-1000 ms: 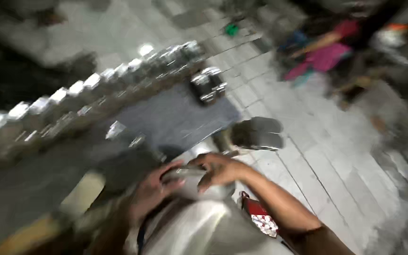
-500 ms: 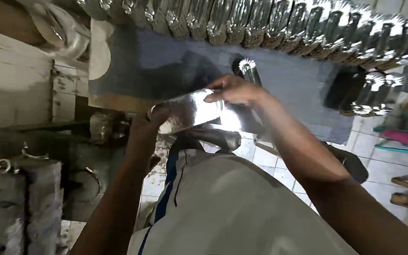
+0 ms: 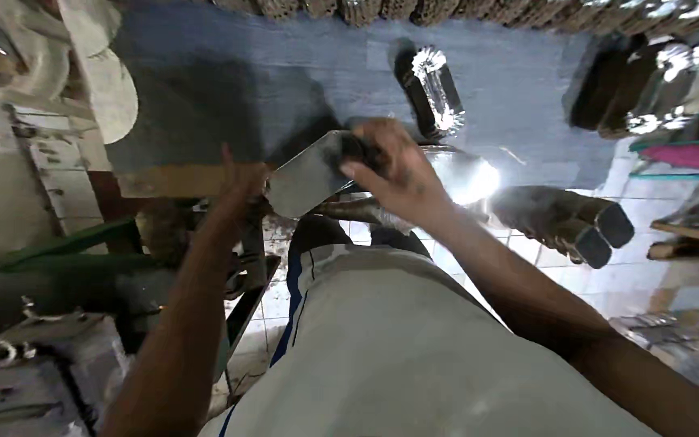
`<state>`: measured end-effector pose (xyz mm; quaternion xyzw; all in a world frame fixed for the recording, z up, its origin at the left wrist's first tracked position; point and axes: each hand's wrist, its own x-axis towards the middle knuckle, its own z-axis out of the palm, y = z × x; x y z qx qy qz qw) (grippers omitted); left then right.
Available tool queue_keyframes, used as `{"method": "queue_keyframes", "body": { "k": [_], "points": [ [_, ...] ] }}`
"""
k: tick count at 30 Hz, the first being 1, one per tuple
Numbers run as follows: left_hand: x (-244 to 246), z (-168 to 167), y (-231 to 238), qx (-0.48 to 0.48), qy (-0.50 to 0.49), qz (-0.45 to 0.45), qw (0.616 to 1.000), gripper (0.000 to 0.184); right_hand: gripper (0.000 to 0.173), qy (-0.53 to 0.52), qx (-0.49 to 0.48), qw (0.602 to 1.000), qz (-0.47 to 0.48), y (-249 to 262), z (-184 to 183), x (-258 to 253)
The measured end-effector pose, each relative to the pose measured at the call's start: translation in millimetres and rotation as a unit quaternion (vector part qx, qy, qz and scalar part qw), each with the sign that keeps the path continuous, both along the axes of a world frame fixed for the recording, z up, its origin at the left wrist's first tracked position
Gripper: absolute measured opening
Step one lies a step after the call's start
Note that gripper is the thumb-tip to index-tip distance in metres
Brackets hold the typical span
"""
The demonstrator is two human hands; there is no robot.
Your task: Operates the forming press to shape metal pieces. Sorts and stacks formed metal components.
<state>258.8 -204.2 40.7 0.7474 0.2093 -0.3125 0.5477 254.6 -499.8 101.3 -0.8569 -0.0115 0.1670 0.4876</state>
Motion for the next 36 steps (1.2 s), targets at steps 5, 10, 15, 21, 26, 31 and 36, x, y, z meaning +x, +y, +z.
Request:
{"method": "queue_keyframes", "body": {
  "k": [5,10,15,21,26,31,36],
  "points": [
    [75,24,-41,0.016,-0.048,-0.231,0.972,0.065,0.059,0.426,0.304,0.85,-0.056,15,-41,-71],
    [84,20,-120,0.041,0.098,-0.349,0.931,0.073,0.064,0.463,0.399,0.767,-0.196,55,-88,-36],
    [86,14,-121,0.044,0.042,-0.362,0.93,0.063,0.053,0.416,0.285,0.864,-0.013,16,-73,-55],
    [32,45,-55,0.154,-0.2,-0.277,0.927,0.082,0.025,-0.047,0.078,0.98,0.178,-29,-16,-41],
    [-21,5,-45,0.21,-0.276,-0.343,0.873,0.09,0.093,-0.132,-0.238,0.886,0.376,5,-56,44],
    [-29,-5,-58,0.301,-0.28,-0.342,0.845,0.07,0.087,-0.13,-0.258,0.875,0.389,5,-65,48],
    [2,35,-54,0.229,-0.268,-0.4,0.846,0.075,0.055,-0.177,-0.166,0.95,0.196,-6,-21,-38]
  ]
}}
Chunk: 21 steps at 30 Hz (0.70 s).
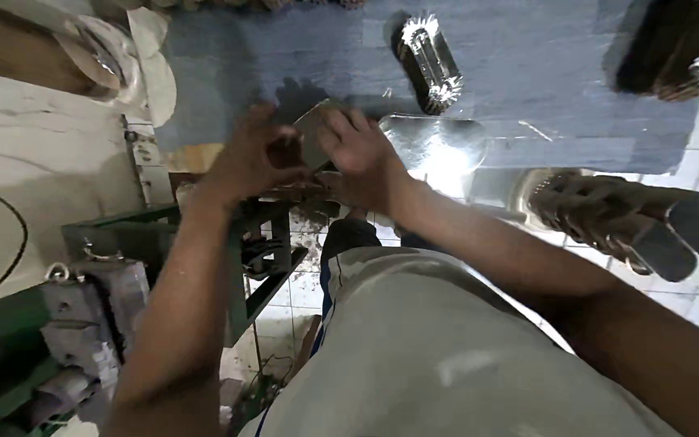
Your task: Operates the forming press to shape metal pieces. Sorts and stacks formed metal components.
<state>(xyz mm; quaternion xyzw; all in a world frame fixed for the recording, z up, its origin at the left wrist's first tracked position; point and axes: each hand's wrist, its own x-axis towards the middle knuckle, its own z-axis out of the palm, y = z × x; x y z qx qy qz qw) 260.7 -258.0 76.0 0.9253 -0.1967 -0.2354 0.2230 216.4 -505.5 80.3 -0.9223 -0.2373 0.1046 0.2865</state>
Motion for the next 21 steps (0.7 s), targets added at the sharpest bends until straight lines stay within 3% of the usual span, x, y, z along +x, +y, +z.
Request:
{"method": "queue_keyframes", "body": {
  "k": [1,2,3,4,5,6,8,9,11,13,15,17,18,20,21],
  "points": [
    [11,11,-7,-0.008,0.025,0.011,1.0,0.071,0.046,0.045,0.089,0.993,-0.059,4,-3,-22],
    [25,18,-16,-0.012,0.054,0.026,0.998,0.07,0.051,0.171,0.166,0.966,-0.095,10,-8,-37],
    [37,19,-26,-0.012,0.085,0.036,0.996,0.072,0.066,0.338,0.236,0.903,-0.12,14,-14,-42],
    [46,16,-37,-0.01,0.119,0.046,0.992,0.074,0.077,0.477,0.297,0.813,-0.152,20,-24,-39],
    [51,9,-48,-0.004,0.156,0.056,0.986,0.073,0.076,0.558,0.343,0.732,-0.186,26,-35,-33],
    [53,3,-61,-0.001,0.201,0.068,0.977,0.067,0.07,0.593,0.379,0.677,-0.215,31,-39,-23],
    [57,-14,-73,-0.003,0.268,0.103,0.958,0.064,0.054,0.604,0.421,0.63,-0.247,38,-46,-6],
    [60,-28,-67,-0.012,0.284,0.093,0.954,0.066,0.053,0.601,0.42,0.632,-0.252,40,-49,-6],
    [63,-45,-48,-0.035,0.256,0.057,0.964,0.07,0.063,0.582,0.384,0.679,-0.23,28,-49,-18],
    [56,-22,-51,-0.023,0.167,0.069,0.983,0.076,0.063,0.515,0.319,0.782,-0.144,-7,-39,-36],
    [38,10,-60,-0.025,0.038,0.107,0.993,0.08,0.042,0.393,0.278,0.872,-0.084,-52,-23,-60],
    [12,25,-68,-0.012,-0.064,0.097,0.993,0.076,0.018,0.218,0.288,0.925,-0.117,-93,-9,-78],
    [-1,24,-72,0.003,-0.09,0.072,0.993,0.069,0.014,0.114,0.261,0.948,-0.139,-108,-4,-78],
    [-21,3,-78,0.021,-0.104,0.03,0.994,0.063,0.029,-0.021,0.121,0.98,-0.157,-127,1,-62],
    [-25,-11,-77,0.017,-0.101,0.026,0.994,0.056,0.044,-0.037,0.036,0.989,-0.141,-130,-1,-49]
  ]
}}
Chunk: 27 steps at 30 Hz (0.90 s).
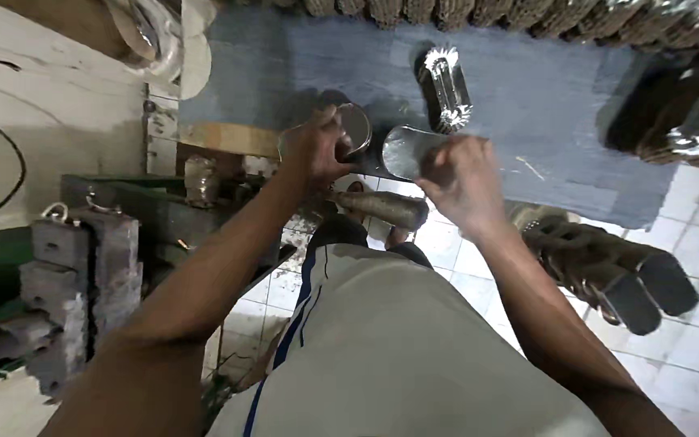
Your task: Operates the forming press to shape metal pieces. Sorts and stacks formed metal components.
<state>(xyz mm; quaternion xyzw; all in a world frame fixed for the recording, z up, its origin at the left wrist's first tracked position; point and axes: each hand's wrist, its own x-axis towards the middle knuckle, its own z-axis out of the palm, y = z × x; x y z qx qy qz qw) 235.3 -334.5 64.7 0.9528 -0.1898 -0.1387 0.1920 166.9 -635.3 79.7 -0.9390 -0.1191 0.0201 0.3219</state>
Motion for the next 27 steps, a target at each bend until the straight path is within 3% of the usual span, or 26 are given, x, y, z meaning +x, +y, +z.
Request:
{"method": "queue_keyframes", "body": {
  "k": [2,3,6,8,10,14,16,18,21,24,26,27],
  "points": [
    [-3,-20,11,-0.047,-0.01,0.002,0.999,0.032,0.08,0.064,-0.15,0.986,0.035,6,-8,21],
    [-2,-26,21,-0.095,-0.01,0.004,0.995,0.024,0.088,0.096,-0.194,0.975,0.046,11,-15,27],
    [6,-31,51,-0.275,0.036,-0.001,0.961,0.027,0.08,0.11,-0.236,0.965,0.043,15,-28,29],
    [10,-30,66,-0.323,0.095,0.021,0.941,0.025,0.073,0.103,-0.223,0.968,0.046,16,-25,26],
    [14,-31,73,-0.323,0.13,0.044,0.937,0.021,0.069,0.104,-0.224,0.968,0.038,20,-24,22],
    [18,-39,73,-0.301,0.097,0.05,0.947,0.02,0.077,0.091,-0.227,0.969,0.013,25,-19,9],
    [15,-40,70,-0.31,0.099,0.069,0.943,0.019,0.071,0.076,-0.222,0.972,0.012,28,-13,-1],
    [13,-37,69,-0.285,0.109,0.083,0.949,0.022,0.051,0.046,-0.209,0.977,0.021,32,-12,-3],
    [6,-31,64,-0.253,0.091,0.067,0.961,0.024,0.045,0.052,-0.165,0.98,0.094,20,-16,11],
    [-13,-7,55,-0.188,0.028,0.065,0.98,0.031,0.033,0.111,-0.031,0.977,0.182,-9,-16,43],
    [-46,28,47,-0.154,-0.032,0.202,0.967,0.039,0.027,0.192,0.101,0.95,0.226,-27,-13,64],
    [-68,44,47,-0.186,-0.064,0.301,0.933,0.042,0.025,0.231,0.147,0.932,0.239,-33,-14,74]
  ]
}}
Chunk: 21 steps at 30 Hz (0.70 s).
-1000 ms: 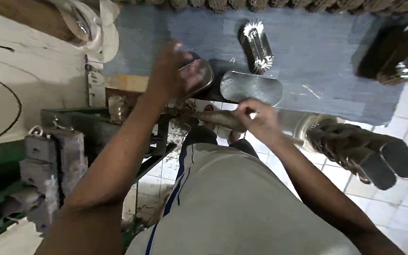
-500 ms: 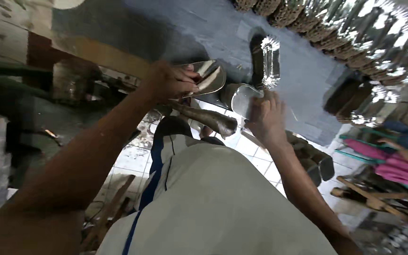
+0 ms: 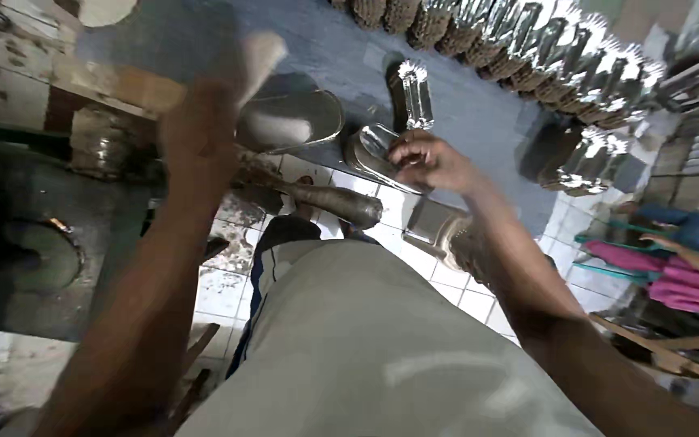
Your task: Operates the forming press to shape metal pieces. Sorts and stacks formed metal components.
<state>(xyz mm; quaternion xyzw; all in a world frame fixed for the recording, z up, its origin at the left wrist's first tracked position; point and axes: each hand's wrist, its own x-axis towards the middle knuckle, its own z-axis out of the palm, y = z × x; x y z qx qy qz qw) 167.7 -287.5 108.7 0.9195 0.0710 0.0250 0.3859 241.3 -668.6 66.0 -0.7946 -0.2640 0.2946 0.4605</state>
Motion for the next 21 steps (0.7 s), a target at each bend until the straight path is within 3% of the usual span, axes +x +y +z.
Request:
{"method": "queue_keyframes", "body": {
  "k": [1,2,4,6,10,12,16,18,21],
  "points": [
    [-24,12,4,-0.1,-0.033,0.091,0.99,0.044,0.025,0.035,0.024,0.999,0.011,-5,-3,9],
    [-49,21,6,-0.242,-0.075,0.145,0.956,0.039,0.025,0.058,0.038,0.997,0.023,-9,-6,16],
    [-110,37,-7,-0.49,-0.074,0.183,0.849,0.031,0.022,0.083,0.047,0.994,0.046,-13,-9,30],
    [-165,42,-35,-0.576,-0.001,0.231,0.784,0.032,0.02,0.088,0.037,0.994,0.054,-12,-7,36],
    [-228,41,-80,-0.617,0.069,0.284,0.731,0.037,0.02,0.107,0.027,0.993,0.033,-14,-7,32],
    [-235,46,-67,-0.632,0.029,0.241,0.736,0.021,0.019,0.11,0.039,0.993,0.01,-15,-8,28],
    [-221,68,-12,-0.559,-0.029,0.218,0.799,0.018,0.02,0.096,0.018,0.993,-0.066,-7,0,7],
    [-215,69,11,-0.531,-0.06,0.224,0.815,0.02,0.021,-0.013,-0.07,0.989,-0.128,4,22,-17],
    [-219,53,22,-0.51,-0.021,0.295,0.807,0.02,0.036,-0.223,-0.241,0.915,-0.234,37,62,-64]
  ]
}}
